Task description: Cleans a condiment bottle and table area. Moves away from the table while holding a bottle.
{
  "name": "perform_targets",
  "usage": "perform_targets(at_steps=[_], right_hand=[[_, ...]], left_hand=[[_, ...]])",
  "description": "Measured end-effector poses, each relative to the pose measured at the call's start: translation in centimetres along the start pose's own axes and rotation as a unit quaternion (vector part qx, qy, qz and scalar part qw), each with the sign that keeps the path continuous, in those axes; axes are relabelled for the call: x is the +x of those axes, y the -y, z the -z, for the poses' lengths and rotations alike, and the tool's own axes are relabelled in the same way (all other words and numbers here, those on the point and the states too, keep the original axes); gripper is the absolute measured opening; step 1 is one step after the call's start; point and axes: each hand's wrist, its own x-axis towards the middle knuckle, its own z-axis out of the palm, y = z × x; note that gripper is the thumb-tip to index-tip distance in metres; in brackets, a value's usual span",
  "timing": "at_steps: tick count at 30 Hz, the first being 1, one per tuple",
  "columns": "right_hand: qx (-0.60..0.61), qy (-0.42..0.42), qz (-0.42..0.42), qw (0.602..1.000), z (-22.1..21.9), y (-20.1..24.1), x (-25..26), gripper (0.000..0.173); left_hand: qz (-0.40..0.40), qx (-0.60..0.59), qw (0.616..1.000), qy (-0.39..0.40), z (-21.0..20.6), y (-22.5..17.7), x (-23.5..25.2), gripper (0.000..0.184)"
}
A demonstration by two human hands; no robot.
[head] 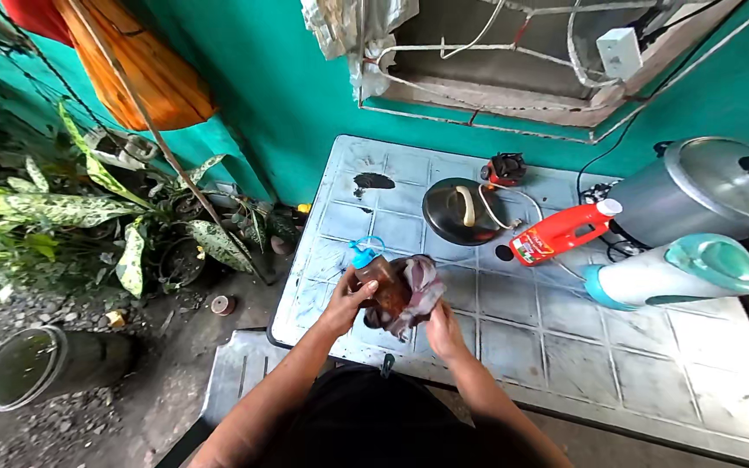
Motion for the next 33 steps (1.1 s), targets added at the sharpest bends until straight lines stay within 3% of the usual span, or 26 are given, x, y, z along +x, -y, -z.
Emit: perform_targets(at_steps=[4, 6, 8, 11, 15, 18, 22, 24, 27, 29, 31, 33], right_hand=[[-0.248, 0.056, 0.172, 0.952, -1.7, -1.1, -1.3, 0.06], [-0.327, 0.045, 0.203, 0.922, -2.2, -1.5, -1.1, 0.057], [-0.34, 0.034, 0.193, 0.92, -2.3, -1.2, -0.4, 0.052], [-0.286, 0.037, 0.165, 0.943, -1.9, 0.3, 0.9, 0.043], [-0.119, 0.099, 0.085, 0.984, -0.9, 1.3, 2.3, 0.035], [-0.076, 0.103, 0.088, 0.988, -1.1, 1.1, 2.4, 0.034], [-0.162, 0.044, 0.159, 0.973, -2.6, -0.1, 2.1, 0.036], [-0.16, 0.042, 0.159, 0.973, -2.8, -0.4, 2.2, 0.036], [-0.07, 0.079, 0.109, 0.988, -2.7, 0.2, 2.5, 0.037], [0.016, 0.092, 0.077, 0.993, -2.8, 0.8, 2.5, 0.023], [0.053, 0.107, 0.042, 0.992, -2.4, 0.9, 2.7, 0.033], [0.078, 0.126, -0.009, 0.989, -1.8, 0.5, 2.9, 0.06]], left_hand=[[-0.068, 0.065, 0.993, -0.071, -1.3, 0.4, 0.4, 0.075], [-0.116, 0.102, 0.986, -0.063, -1.5, 0.9, 0.7, 0.078], [-0.122, 0.112, 0.985, -0.037, -1.1, 0.4, 0.9, 0.076], [-0.076, 0.079, 0.994, 0.011, -0.7, -0.7, 0.6, 0.073], [-0.054, 0.045, 0.996, 0.059, 0.0, -1.0, 0.2, 0.072], [-0.084, 0.066, 0.99, 0.092, 0.6, -0.9, 0.4, 0.072], [-0.15, 0.151, 0.974, 0.071, 0.6, -0.3, 0.8, 0.076], [-0.146, 0.176, 0.971, 0.072, 0.7, -0.4, 0.7, 0.078], [-0.108, 0.164, 0.975, 0.108, 0.6, -1.2, 0.0, 0.079], [-0.097, 0.158, 0.973, 0.14, 0.6, -1.8, -0.1, 0.081], [-0.096, 0.141, 0.967, 0.187, 0.9, -2.3, 0.0, 0.079], [-0.103, 0.122, 0.96, 0.231, 1.1, -2.5, 0.3, 0.073]])
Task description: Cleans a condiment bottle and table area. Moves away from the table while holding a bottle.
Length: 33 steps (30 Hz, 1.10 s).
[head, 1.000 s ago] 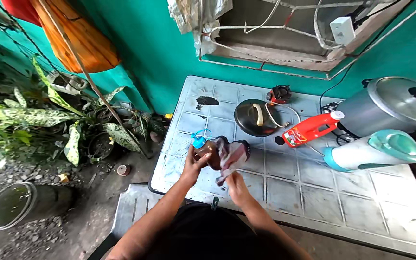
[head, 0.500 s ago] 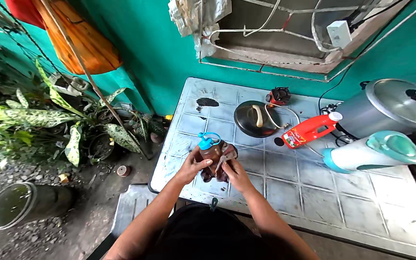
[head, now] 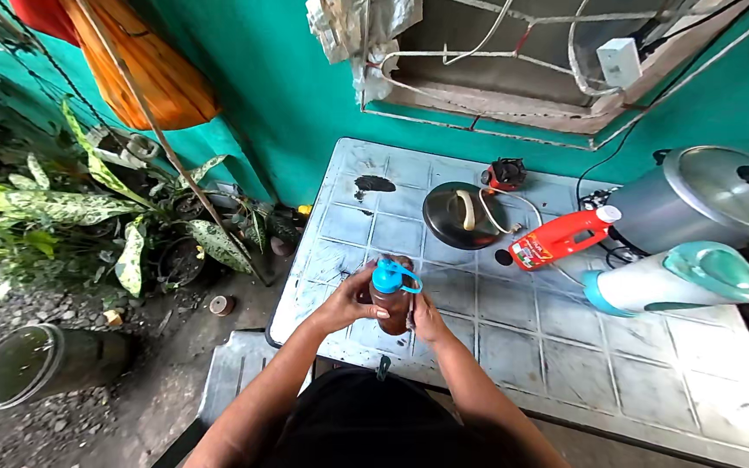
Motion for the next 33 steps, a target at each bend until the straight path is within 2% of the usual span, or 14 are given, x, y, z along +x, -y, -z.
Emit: perform_targets(at_steps=[2, 5, 7, 10, 11, 15, 19, 22, 26, 27, 30, 33], right_hand=[[0.057, 0.006, -0.063, 0.996, 0.0, 0.3, 0.1, 0.061], [0.116, -0.053, -0.106, 0.986, -0.6, 0.8, 0.4, 0.056], [0.115, -0.106, -0.075, 0.985, -0.7, 0.3, 0.3, 0.053], [0.058, -0.135, 0.008, 0.989, -0.4, -0.8, 0.2, 0.052], [0.034, -0.138, 0.033, 0.989, -0.4, -1.1, 0.1, 0.052], [-0.05, -0.12, 0.082, 0.988, -1.2, -0.8, -0.5, 0.036], [-0.028, -0.074, 0.093, 0.993, -1.0, -0.1, -1.4, 0.03], [-0.004, -0.076, 0.088, 0.993, -0.2, 0.7, -1.9, 0.027], [-0.205, -0.069, 0.187, 0.958, 2.3, 1.1, -2.2, 0.036], [-0.211, -0.064, 0.18, 0.959, 2.7, 1.5, -2.3, 0.034], [-0.073, -0.101, 0.085, 0.988, 3.0, 2.4, -2.4, 0.031], [0.002, -0.129, 0.035, 0.991, 2.6, 2.7, -2.3, 0.026]], left_hand=[[-0.018, 0.002, 1.0, 0.004, 0.1, 0.3, 0.2, 0.067], [-0.023, 0.124, 0.987, -0.104, -0.5, 0.9, 0.6, 0.07], [0.006, 0.214, 0.96, -0.182, -1.3, 0.5, 0.9, 0.071], [-0.01, 0.238, 0.941, -0.239, -2.7, 0.2, 0.7, 0.043], [-0.018, 0.236, 0.942, -0.237, -3.2, 0.2, 0.4, 0.042], [-0.034, 0.217, 0.952, -0.213, -4.0, 1.1, 0.3, 0.074], [-0.001, 0.079, 0.973, -0.218, -2.9, 1.1, 0.4, 0.071], [0.007, 0.027, 0.975, -0.222, -2.7, 0.8, 0.2, 0.075], [0.006, 0.056, 0.973, -0.226, -2.8, 0.6, 0.2, 0.074], [0.007, 0.064, 0.972, -0.225, -2.7, 0.7, 0.2, 0.074], [0.007, 0.094, 0.969, -0.228, -2.8, 0.9, 0.0, 0.073], [0.024, 0.161, 0.959, -0.232, -3.2, 0.6, 0.0, 0.073]])
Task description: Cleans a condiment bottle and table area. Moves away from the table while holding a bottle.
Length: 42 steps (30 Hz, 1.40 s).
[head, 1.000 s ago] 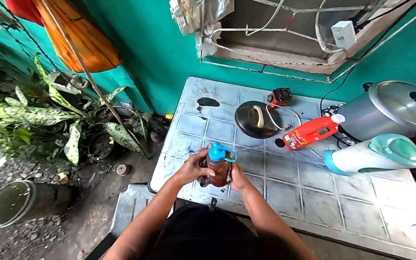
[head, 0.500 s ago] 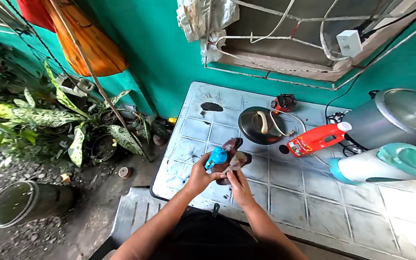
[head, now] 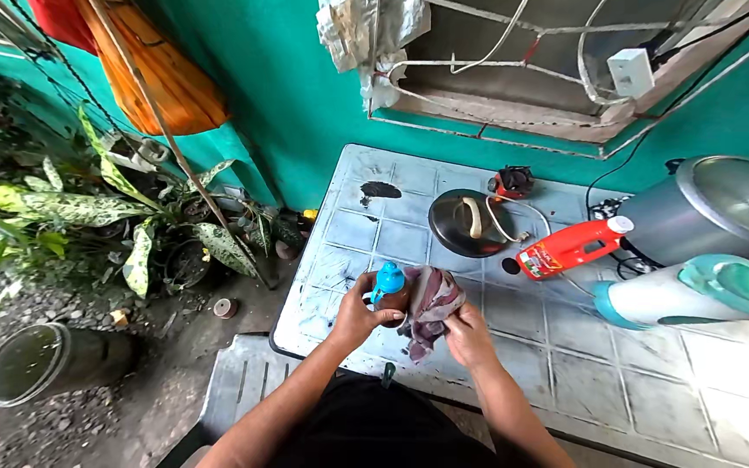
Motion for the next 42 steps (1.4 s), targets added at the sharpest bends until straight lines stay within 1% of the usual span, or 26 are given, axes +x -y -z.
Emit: perform_targets(at_steps=[2, 4, 5, 8, 12, 16, 21, 24, 27, 29, 31, 34, 36, 42], right_hand=[[-0.024, -0.019, -0.017, 0.999, -0.9, -0.1, 0.1, 0.024], [-0.048, -0.03, -0.041, 0.998, -1.9, -0.2, 0.2, 0.028], [-0.048, -0.031, -0.055, 0.997, -2.3, -0.2, 0.3, 0.032], [-0.02, -0.013, -0.098, 0.995, -2.7, 0.1, 0.5, 0.053], [-0.005, 0.012, -0.129, 0.992, -2.6, 0.6, 0.5, 0.065], [0.046, 0.031, -0.15, 0.987, -1.6, 0.8, 0.4, 0.06], [0.063, 0.057, -0.128, 0.988, -0.5, 0.4, 0.0, 0.06], [0.022, 0.025, -0.13, 0.991, -1.3, 1.0, -0.5, 0.059], [-0.007, -0.025, -0.12, 0.992, -2.3, 0.8, -0.6, 0.066], [-0.005, -0.03, -0.113, 0.993, -2.4, 0.7, -0.7, 0.067], [0.009, -0.026, -0.115, 0.993, -2.2, 0.8, -0.9, 0.064], [0.032, -0.022, -0.114, 0.993, -1.7, 1.0, -1.2, 0.053], [0.043, -0.012, -0.115, 0.992, -1.2, 1.2, -1.2, 0.05], [0.063, -0.002, -0.148, 0.987, -0.2, 1.7, -1.4, 0.038]], left_hand=[[0.005, 0.054, 0.999, 0.002, -0.2, 0.0, 0.1, 0.077], [0.007, 0.083, 0.997, 0.003, -0.5, 0.3, 0.1, 0.08], [0.007, 0.09, 0.996, 0.004, -0.7, 0.4, 0.1, 0.08], [-0.006, 0.103, 0.995, 0.006, -0.8, 0.7, 0.0, 0.078], [-0.028, 0.145, 0.989, 0.018, -0.6, 0.8, 0.0, 0.074], [-0.036, 0.15, 0.986, 0.058, 0.0, 1.0, 0.3, 0.077], [-0.013, 0.11, 0.989, 0.102, 0.6, 0.5, 0.6, 0.078], [-0.017, 0.128, 0.986, 0.104, 0.3, 0.6, 0.6, 0.077], [-0.026, 0.134, 0.987, 0.084, -0.5, 1.0, 0.5, 0.076], [-0.033, 0.129, 0.988, 0.084, -0.6, 1.2, 0.4, 0.075], [-0.036, 0.127, 0.986, 0.098, -0.4, 1.1, 0.3, 0.075], [-0.034, 0.098, 0.986, 0.13, 0.0, 0.9, 0.4, 0.074], [-0.041, 0.076, 0.984, 0.155, 0.2, 0.9, 0.5, 0.074], [-0.042, 0.026, 0.973, 0.224, 0.9, 0.6, 0.8, 0.074]])
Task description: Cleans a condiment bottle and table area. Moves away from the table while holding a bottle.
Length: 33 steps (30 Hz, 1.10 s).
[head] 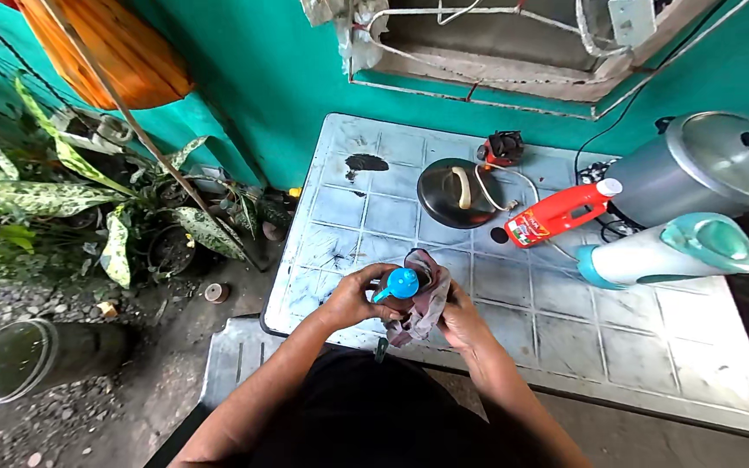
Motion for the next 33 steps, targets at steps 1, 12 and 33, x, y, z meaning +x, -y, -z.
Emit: perform_targets(at_steps=[1, 12, 33], right_hand=[[0.002, 0.004, -0.002, 1.0, 0.1, 0.0, 0.0, 0.034], [0.012, -0.004, -0.048, 0.999, -0.3, 0.6, 0.8, 0.018], [0.011, -0.065, 0.028, 0.997, -4.9, -2.8, 0.2, 0.036]], left_hand=[[0.005, -0.013, 1.0, 0.008, 0.1, 0.0, 0.0, 0.073], [-0.007, -0.044, 0.998, 0.054, 0.3, -0.2, -0.5, 0.072], [0.06, 0.228, 0.949, -0.209, -2.6, 0.3, -0.7, 0.078]])
